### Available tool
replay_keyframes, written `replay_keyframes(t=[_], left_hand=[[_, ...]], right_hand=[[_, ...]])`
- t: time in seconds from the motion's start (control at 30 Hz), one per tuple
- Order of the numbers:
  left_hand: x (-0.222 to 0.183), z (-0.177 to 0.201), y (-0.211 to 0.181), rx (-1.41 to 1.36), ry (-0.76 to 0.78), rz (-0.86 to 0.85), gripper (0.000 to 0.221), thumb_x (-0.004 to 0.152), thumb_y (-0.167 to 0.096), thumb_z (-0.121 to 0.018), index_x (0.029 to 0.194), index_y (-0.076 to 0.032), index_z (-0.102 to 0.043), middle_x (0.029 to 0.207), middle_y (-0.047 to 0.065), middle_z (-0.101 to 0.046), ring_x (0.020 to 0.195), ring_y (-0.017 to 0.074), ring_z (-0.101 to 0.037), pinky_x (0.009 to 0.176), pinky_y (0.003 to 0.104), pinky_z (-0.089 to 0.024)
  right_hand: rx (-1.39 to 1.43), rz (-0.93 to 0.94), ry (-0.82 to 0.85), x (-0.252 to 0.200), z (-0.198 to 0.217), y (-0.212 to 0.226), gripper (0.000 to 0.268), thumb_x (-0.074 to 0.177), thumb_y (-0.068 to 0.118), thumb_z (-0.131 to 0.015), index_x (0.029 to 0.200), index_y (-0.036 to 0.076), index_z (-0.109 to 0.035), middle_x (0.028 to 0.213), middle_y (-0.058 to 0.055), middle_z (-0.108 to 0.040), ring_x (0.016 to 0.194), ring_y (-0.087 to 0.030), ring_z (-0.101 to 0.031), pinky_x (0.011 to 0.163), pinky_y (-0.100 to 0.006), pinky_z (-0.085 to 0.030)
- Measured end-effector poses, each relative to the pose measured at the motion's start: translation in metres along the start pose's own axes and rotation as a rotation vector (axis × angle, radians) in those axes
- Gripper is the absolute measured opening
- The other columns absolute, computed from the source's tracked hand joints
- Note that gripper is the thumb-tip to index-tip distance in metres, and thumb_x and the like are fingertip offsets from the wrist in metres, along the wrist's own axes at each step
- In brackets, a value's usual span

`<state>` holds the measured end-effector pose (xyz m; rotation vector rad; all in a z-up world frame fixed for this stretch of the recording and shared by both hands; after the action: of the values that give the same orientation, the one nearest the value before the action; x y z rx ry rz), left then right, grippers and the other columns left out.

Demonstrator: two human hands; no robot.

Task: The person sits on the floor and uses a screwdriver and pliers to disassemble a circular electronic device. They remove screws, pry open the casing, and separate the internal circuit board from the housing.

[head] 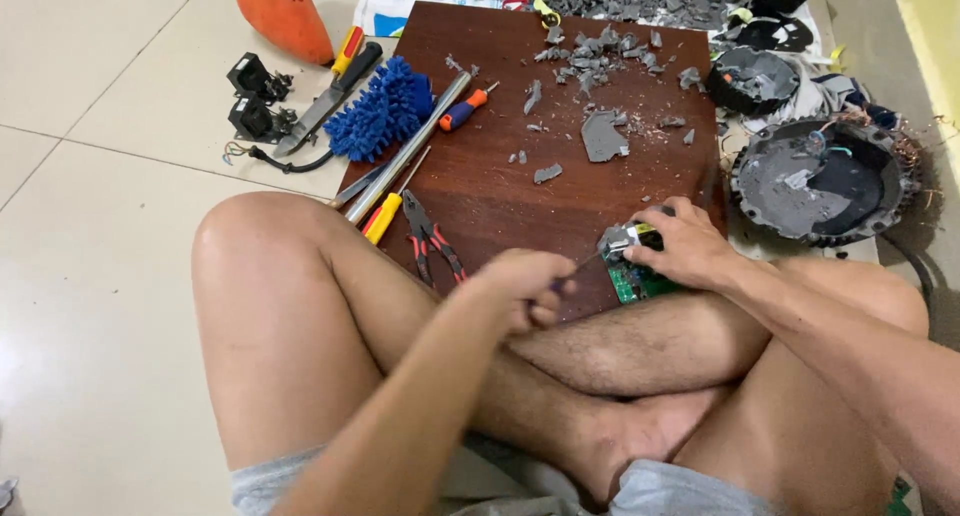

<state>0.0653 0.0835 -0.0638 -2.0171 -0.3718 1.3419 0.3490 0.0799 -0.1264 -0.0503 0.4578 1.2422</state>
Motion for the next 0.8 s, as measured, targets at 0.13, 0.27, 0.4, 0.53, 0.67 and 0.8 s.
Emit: replay_keyframes(t=[0.13, 0.27, 0.4, 0.53, 0.67, 0.8], left_hand=[[-0.03, -0.001, -0.003, -0.102, 0.037, 0.053, 0.027, 0.104, -0.014, -0.055, 0.125, 0.002, -0.06, 0.076, 0.008, -0.061, 0.046, 0.0005, -0.037, 0.037, 0.014, -0.028], [-0.034, -0.045, -0.011, 0.889, -0.189, -0.247, 0.025, 0.089, -0.009, -0.053, 0.091, -0.006, -0.077, 0.084, 0.014, -0.072, 0.077, 0.0299, -0.065, 0.06, 0.047, -0.057], [-0.038, -0.089, -0.031, 1.453, -0.146, -0.409, 0.022, 0.089, -0.001, -0.063, 0.102, -0.005, -0.081, 0.095, 0.015, -0.077, 0.096, 0.0374, -0.077, 0.069, 0.056, -0.064], [0.007, -0.014, -0.043, 1.323, -0.227, -0.585, 0.03, 0.096, -0.019, -0.052, 0.104, -0.003, -0.077, 0.09, 0.021, -0.074, 0.086, 0.0355, -0.079, 0.064, 0.049, -0.064], [0.002, 0.057, -0.043, 0.563, 0.085, -0.12, 0.023, 0.095, -0.018, -0.068, 0.114, -0.008, -0.075, 0.072, 0.01, -0.069, 0.041, 0.01, -0.044, 0.031, 0.021, -0.035], [0.0, 0.057, -0.024, 0.514, 0.098, -0.054, 0.041, 0.1, -0.021, -0.067, 0.139, -0.01, -0.068, 0.083, 0.012, -0.071, 0.041, 0.009, -0.043, 0.033, 0.022, -0.034]], right_hand=[[-0.009, 0.059, 0.016, -0.008, 0.009, 0.011, 0.068, 0.094, 0.063, -0.066, 0.154, 0.035, -0.053, 0.165, -0.016, -0.031, 0.157, -0.05, -0.027, 0.125, -0.06, -0.034], [-0.048, 0.06, -0.002, -0.003, 0.004, 0.007, 0.07, 0.092, 0.064, -0.066, 0.154, 0.034, -0.053, 0.164, -0.017, -0.033, 0.155, -0.051, -0.029, 0.125, -0.058, -0.034], [-0.093, 0.039, -0.003, 0.004, -0.003, -0.004, 0.071, 0.091, 0.061, -0.068, 0.156, 0.038, -0.05, 0.164, -0.015, -0.032, 0.154, -0.051, -0.031, 0.125, -0.057, -0.036], [-0.039, 0.084, -0.056, -0.009, 0.002, 0.005, 0.067, 0.093, 0.057, -0.07, 0.153, 0.032, -0.055, 0.16, -0.018, -0.037, 0.153, -0.051, -0.033, 0.126, -0.056, -0.033], [-0.015, 0.166, 0.008, -0.015, 0.01, 0.018, 0.071, 0.09, 0.06, -0.071, 0.153, 0.032, -0.054, 0.163, -0.017, -0.033, 0.156, -0.05, -0.027, 0.127, -0.059, -0.032], [-0.024, 0.217, -0.001, -0.02, 0.007, 0.015, 0.076, 0.088, 0.059, -0.07, 0.155, 0.028, -0.051, 0.164, -0.019, -0.032, 0.158, -0.047, -0.023, 0.129, -0.058, -0.028]])
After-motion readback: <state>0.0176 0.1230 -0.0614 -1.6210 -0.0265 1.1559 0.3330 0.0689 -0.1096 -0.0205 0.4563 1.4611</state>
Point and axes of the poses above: each hand's wrist, its own x-axis towards the middle knuckle, its own z-axis out of the back of the hand, y = z × x, the point moved 2 cm from there along x, towards the middle knuckle
